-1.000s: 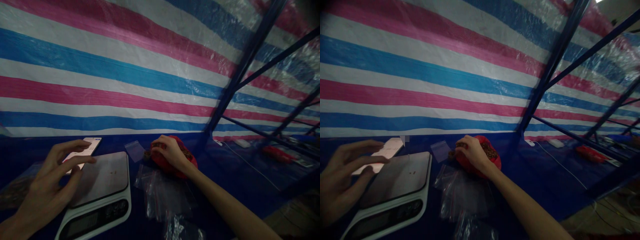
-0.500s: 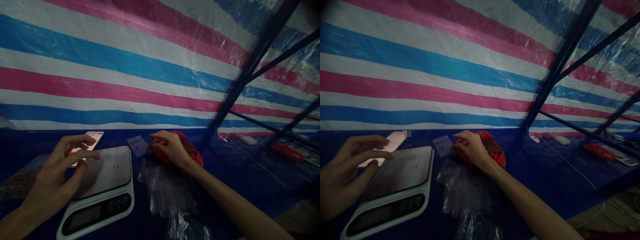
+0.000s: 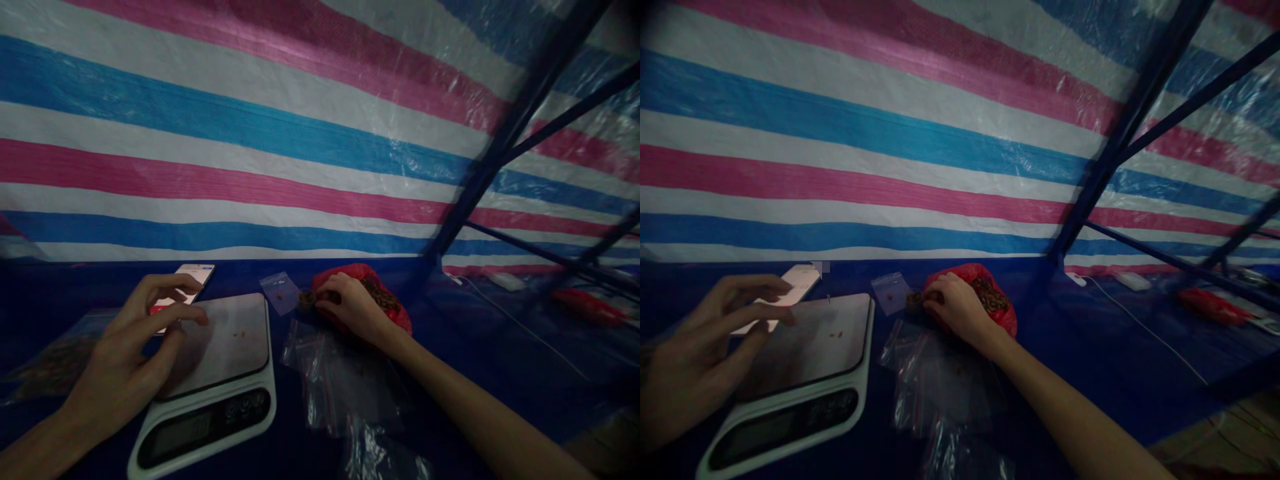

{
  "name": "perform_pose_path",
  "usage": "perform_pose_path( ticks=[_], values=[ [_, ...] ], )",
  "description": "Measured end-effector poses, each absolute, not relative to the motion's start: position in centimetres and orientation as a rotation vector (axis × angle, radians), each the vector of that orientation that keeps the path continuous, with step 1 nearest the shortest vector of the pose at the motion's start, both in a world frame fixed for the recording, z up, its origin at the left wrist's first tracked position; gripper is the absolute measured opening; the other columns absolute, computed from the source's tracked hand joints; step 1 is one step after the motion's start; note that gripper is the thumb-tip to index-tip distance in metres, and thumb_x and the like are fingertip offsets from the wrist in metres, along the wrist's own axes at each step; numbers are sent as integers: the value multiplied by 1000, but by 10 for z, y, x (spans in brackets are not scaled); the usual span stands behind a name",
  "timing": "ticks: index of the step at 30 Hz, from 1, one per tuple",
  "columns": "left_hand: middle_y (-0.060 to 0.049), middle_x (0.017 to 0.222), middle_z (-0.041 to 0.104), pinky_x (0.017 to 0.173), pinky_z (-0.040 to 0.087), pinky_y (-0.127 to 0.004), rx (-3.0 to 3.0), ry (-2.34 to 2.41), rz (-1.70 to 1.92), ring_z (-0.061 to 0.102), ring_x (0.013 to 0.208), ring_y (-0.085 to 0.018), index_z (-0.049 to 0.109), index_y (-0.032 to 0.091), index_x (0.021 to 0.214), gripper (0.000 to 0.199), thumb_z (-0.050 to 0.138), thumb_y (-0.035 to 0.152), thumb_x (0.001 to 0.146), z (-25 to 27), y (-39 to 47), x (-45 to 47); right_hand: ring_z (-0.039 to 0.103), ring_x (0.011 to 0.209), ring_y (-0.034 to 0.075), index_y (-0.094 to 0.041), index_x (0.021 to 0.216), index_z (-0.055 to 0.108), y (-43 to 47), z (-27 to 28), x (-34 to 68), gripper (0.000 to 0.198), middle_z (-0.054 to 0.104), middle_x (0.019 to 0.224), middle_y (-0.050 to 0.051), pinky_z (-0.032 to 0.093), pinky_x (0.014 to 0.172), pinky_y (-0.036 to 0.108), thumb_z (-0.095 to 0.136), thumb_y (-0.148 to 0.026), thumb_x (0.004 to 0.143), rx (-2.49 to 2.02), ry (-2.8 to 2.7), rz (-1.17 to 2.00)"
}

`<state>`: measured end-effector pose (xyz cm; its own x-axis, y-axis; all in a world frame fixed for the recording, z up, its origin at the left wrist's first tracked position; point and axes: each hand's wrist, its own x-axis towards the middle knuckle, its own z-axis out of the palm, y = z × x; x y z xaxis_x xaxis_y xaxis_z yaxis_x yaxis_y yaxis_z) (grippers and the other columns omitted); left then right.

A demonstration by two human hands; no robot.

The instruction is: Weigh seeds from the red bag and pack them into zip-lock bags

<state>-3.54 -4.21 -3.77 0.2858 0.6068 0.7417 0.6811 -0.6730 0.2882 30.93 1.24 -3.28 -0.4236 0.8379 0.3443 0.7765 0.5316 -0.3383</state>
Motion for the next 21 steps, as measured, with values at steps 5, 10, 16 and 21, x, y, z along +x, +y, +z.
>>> perform_pose_path(
  ticks=[5,10,16,21],
  values=[
    [-2,121,54,91,51,-35,-2454,-1184,-1370,58,111,-19,67,27,92,24,47,13,92,-31,-42,-31,61,92,20,-18,90,75,10,-37,307,7,70,94,5,47,83,31,72,-14,86,-1314,-2332,109],
    [-4,118,56,90,53,-33,-2457,-1161,-1404,60,108,-19,68,24,87,25,47,11,90,-28,-40,-28,59,94,22,-18,95,75,8,-50,295,8,67,98,7,45,85,34,67,-22,91,-1346,-2411,-169],
    [-4,118,55,92,53,-33,-2427,-1157,-1471,61,103,-17,68,23,85,27,46,8,90,-29,-36,-32,60,88,20,-17,91,75,6,-56,291,11,68,92,7,47,80,31,64,-16,93,-1222,-2354,-105],
    [-4,118,55,89,54,-34,-2402,-1187,-1535,60,106,-18,69,23,85,27,47,8,90,-30,-33,-35,65,91,18,-19,98,76,1,-35,296,13,72,96,5,50,86,31,67,-12,91,-1078,-2016,180]
  ],
)
